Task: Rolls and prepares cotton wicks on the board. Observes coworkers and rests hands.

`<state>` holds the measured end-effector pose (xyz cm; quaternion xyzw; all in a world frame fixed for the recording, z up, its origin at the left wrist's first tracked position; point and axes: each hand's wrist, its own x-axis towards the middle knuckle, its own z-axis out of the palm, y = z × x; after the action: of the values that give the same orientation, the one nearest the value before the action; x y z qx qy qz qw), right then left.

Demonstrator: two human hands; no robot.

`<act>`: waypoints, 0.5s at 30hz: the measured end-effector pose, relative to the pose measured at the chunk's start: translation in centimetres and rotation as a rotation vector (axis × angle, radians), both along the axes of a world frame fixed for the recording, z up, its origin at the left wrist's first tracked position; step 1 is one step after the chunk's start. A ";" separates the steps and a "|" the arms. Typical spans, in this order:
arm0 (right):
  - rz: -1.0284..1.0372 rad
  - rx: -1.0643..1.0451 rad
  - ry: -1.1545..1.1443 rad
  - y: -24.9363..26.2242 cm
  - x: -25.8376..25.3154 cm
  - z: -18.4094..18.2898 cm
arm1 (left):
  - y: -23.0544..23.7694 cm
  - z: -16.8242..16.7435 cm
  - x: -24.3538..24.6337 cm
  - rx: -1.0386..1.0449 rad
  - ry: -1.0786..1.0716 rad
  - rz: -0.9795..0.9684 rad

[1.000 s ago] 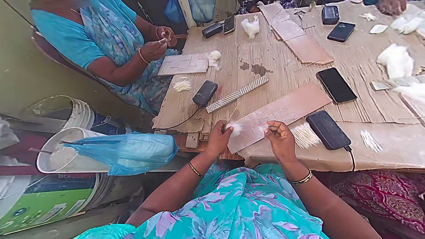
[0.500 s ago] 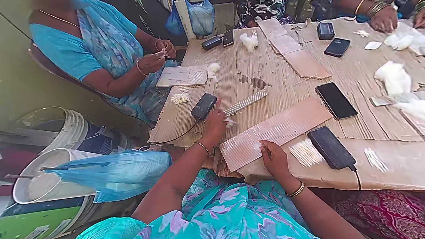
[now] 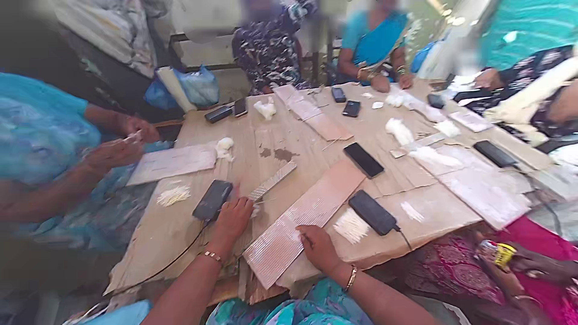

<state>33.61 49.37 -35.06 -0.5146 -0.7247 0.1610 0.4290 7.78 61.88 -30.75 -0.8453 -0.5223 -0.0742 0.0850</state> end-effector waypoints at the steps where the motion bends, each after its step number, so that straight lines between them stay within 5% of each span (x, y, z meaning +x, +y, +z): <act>1: 0.010 -0.010 0.009 0.0 0.1 0.0 | 0.0 -0.3 0.1 0.021 0.003 -0.030; 7: 0.074 -0.062 -0.007 0.2 0.1 0.4 | 1.9 0.9 2.5 0.033 -0.330 0.002; 15: 0.106 -0.096 -0.009 0.3 0.3 0.7 | 4.3 3.0 5.3 -0.263 -0.538 0.161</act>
<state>33.87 49.71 -34.39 -0.4960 -0.7444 0.2158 0.3915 13.11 66.16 -27.71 -0.7548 -0.5966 -0.2203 -0.1607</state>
